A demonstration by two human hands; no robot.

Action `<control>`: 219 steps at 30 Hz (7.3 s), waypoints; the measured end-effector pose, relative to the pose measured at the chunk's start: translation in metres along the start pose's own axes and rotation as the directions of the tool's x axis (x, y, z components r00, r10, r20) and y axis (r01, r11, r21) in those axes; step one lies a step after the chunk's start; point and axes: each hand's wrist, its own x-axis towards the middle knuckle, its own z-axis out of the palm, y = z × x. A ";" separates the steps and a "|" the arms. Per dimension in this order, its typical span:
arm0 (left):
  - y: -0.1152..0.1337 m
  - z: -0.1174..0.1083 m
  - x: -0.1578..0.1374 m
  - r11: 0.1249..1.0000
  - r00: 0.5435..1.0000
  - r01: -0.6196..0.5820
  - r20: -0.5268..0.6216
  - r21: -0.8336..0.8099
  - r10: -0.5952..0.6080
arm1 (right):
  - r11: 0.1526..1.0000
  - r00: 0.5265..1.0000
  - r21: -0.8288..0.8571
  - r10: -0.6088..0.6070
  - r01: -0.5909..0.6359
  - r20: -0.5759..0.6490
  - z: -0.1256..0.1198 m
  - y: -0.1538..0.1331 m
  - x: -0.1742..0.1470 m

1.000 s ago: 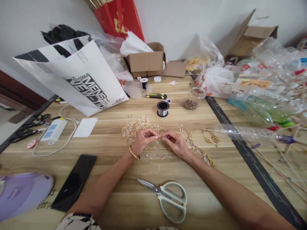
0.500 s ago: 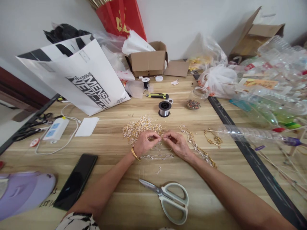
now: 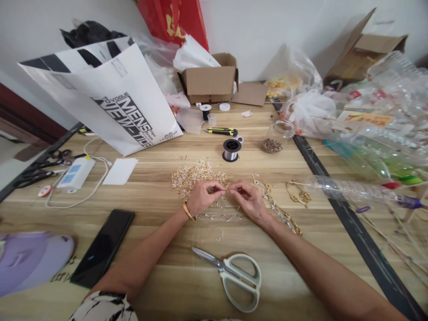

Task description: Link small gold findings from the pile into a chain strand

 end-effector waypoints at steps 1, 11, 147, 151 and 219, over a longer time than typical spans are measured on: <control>-0.001 0.000 0.000 0.999 1.000 0.024 -0.004 -0.033 -0.025 | 1.000 1.000 -0.011 -0.005 0.005 -0.004 0.000 0.000 0.000; -0.007 0.001 0.001 0.988 0.997 0.074 -0.015 -0.135 -0.077 | 0.997 0.998 -0.058 -0.048 0.050 0.036 0.000 -0.001 -0.001; 0.002 -0.002 -0.002 0.992 0.992 -0.125 0.022 -0.009 0.126 | 1.000 1.000 0.004 -0.012 0.012 0.027 -0.002 -0.006 -0.001; 0.001 -0.002 -0.002 0.992 0.992 -0.124 0.022 0.007 0.124 | 0.998 0.997 -0.027 -0.061 0.062 0.038 -0.001 -0.004 -0.001; -0.010 0.000 0.002 0.990 0.999 0.030 -0.027 -0.135 -0.034 | 0.998 0.991 -0.046 0.053 -0.047 0.127 -0.001 -0.002 0.000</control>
